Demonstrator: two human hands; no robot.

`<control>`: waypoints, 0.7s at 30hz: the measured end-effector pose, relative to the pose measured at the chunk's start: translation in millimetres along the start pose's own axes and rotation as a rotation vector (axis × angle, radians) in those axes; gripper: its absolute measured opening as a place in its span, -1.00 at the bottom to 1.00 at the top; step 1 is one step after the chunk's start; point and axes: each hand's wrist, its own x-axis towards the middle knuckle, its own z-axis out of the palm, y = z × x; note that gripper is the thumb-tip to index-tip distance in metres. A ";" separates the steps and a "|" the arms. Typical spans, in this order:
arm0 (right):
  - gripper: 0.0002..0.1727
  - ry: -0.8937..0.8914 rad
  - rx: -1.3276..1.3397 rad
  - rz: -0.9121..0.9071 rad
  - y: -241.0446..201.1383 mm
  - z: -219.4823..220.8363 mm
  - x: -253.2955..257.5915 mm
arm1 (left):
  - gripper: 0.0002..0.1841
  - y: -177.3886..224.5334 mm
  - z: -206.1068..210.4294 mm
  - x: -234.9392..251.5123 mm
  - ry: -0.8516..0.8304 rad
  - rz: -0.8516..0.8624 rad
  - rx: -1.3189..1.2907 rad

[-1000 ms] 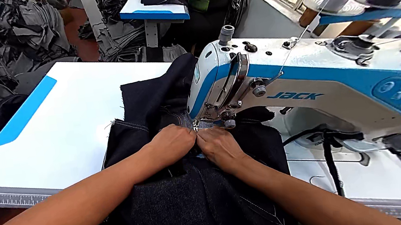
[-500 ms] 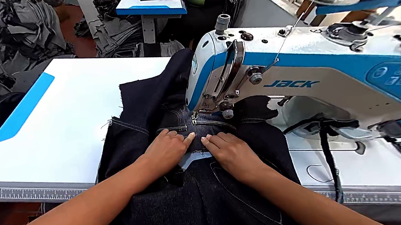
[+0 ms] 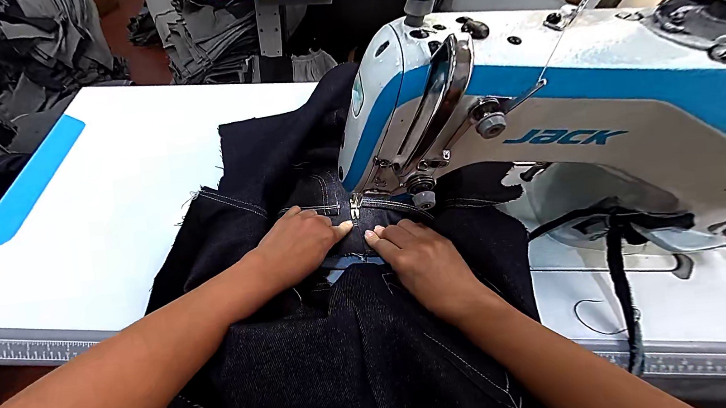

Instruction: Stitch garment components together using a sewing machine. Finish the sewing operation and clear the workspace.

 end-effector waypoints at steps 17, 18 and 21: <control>-0.54 -0.082 -0.139 0.085 8.9 8.5 14.2 | -0.62 -14.3 -4.2 29.4 0.044 -0.004 0.320; -0.53 -0.094 -0.159 0.093 9.3 9.2 14.8 | -0.66 -13.3 -6.0 31.6 0.037 -0.018 0.339; -0.54 -0.080 -0.194 0.110 13.1 12.9 16.8 | -0.79 -10.5 -11.8 38.0 -0.008 -0.063 0.355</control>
